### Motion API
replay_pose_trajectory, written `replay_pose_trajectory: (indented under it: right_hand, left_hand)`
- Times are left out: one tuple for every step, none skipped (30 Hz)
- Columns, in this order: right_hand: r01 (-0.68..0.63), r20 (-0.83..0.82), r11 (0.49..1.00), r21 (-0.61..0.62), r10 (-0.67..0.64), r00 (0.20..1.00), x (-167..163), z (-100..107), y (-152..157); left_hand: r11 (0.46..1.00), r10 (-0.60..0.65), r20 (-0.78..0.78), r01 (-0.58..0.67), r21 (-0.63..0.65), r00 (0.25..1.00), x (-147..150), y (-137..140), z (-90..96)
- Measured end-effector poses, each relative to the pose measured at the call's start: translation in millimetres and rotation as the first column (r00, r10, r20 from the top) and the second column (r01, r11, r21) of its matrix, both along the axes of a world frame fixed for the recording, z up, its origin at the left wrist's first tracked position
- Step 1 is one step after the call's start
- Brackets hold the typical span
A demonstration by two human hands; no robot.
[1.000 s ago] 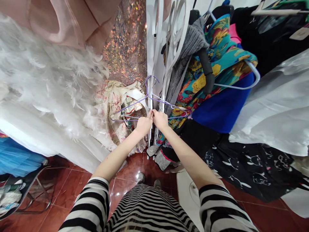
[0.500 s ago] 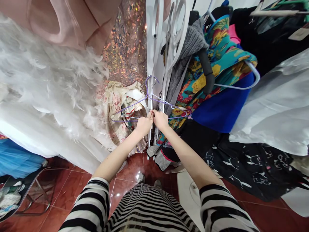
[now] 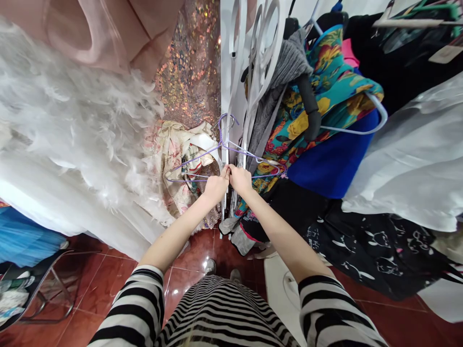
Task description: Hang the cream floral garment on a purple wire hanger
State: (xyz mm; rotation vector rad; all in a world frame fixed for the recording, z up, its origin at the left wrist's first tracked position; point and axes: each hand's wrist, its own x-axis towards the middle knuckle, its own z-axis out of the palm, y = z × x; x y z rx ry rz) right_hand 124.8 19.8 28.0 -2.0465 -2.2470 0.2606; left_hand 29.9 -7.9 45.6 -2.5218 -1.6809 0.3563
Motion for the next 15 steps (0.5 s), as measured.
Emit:
replay_pose_trajectory:
  right_hand:
    - [0.001, 0.0, 1.0, -0.002, -0.001, 1.0, -0.1, 0.4, -0.3]
    - [0.001, 0.0, 1.0, -0.003, -0.001, 1.0, -0.2, 0.9, -0.6]
    - [0.002, 0.0, 1.0, -0.005, -0.002, 1.0, -0.3, 1.4, -1.0]
    - [0.002, 0.0, 1.0, -0.005, -0.002, 1.0, -0.5, 1.9, -1.3]
    - [0.002, 0.0, 1.0, -0.006, -0.002, 1.0, -0.6, 2.3, -1.6]
    - [0.003, 0.0, 1.0, -0.006, -0.003, 1.0, -0.8, 2.7, -1.8]
    - [0.003, 0.0, 1.0, -0.007, -0.003, 1.0, -0.9, 2.9, -1.9]
    - [0.004, 0.001, 1.0, -0.008, -0.004, 1.0, -1.1, 3.0, -2.0]
    - [0.004, 0.001, 1.0, -0.008, -0.004, 1.0, -1.2, 3.0, -1.9]
    - [0.005, 0.002, 1.0, -0.009, -0.005, 1.0, -1.2, 2.9, -1.8]
    - [0.005, 0.003, 1.0, -0.01, -0.005, 1.0, -1.3, 2.8, -1.6]
    - [0.005, 0.004, 1.0, -0.009, -0.005, 1.0, -1.3, 2.5, -1.4]
    - [0.006, 0.004, 1.0, -0.009, -0.006, 1.0, -1.2, 2.3, -1.2]
    - [0.006, 0.005, 1.0, -0.008, -0.006, 1.0, -1.2, 2.0, -1.1]
    - [0.006, 0.005, 1.0, -0.008, -0.006, 1.0, -1.1, 1.8, -0.9]
  left_hand:
    - [1.0, 0.003, -0.003, -0.003, -0.004, 1.0, 0.2, -0.4, 0.7]
    - [1.0, 0.003, -0.007, -0.003, -0.007, 1.0, 0.4, -0.7, 1.3]
    - [1.0, 0.002, -0.013, -0.002, -0.011, 1.0, 0.4, -1.0, 1.8]
    - [1.0, -0.001, -0.02, 0.001, -0.014, 1.0, 0.4, -1.2, 2.2]
    - [1.0, -0.005, -0.027, 0.005, -0.018, 1.0, 0.4, -1.4, 2.4]
    - [1.0, -0.007, -0.031, 0.006, -0.02, 1.0, 0.5, -1.5, 2.6]
    - [1.0, -0.006, -0.033, 0.005, -0.02, 0.999, 0.7, -1.6, 2.6]
    - [1.0, -0.002, -0.033, 0.001, -0.019, 0.999, 1.0, -1.7, 2.6]
    - [1.0, 0.004, -0.031, -0.004, -0.017, 0.999, 1.3, -1.9, 2.5]
    - [1.0, 0.008, -0.029, -0.008, -0.013, 1.0, 1.7, -2.0, 2.3]
    - [1.0, 0.011, -0.028, -0.012, -0.009, 1.0, 2.0, -2.1, 2.1]
    - [1.0, 0.013, -0.027, -0.013, -0.006, 1.0, 2.2, -2.2, 1.8]
    - [1.0, 0.013, -0.027, -0.013, -0.004, 1.0, 2.2, -2.3, 1.5]
    - [1.0, 0.012, -0.026, -0.012, -0.001, 1.0, 2.1, -2.2, 1.0]
    - [1.0, 0.009, -0.022, -0.009, 0.004, 1.0, 1.8, -2.1, 0.4]
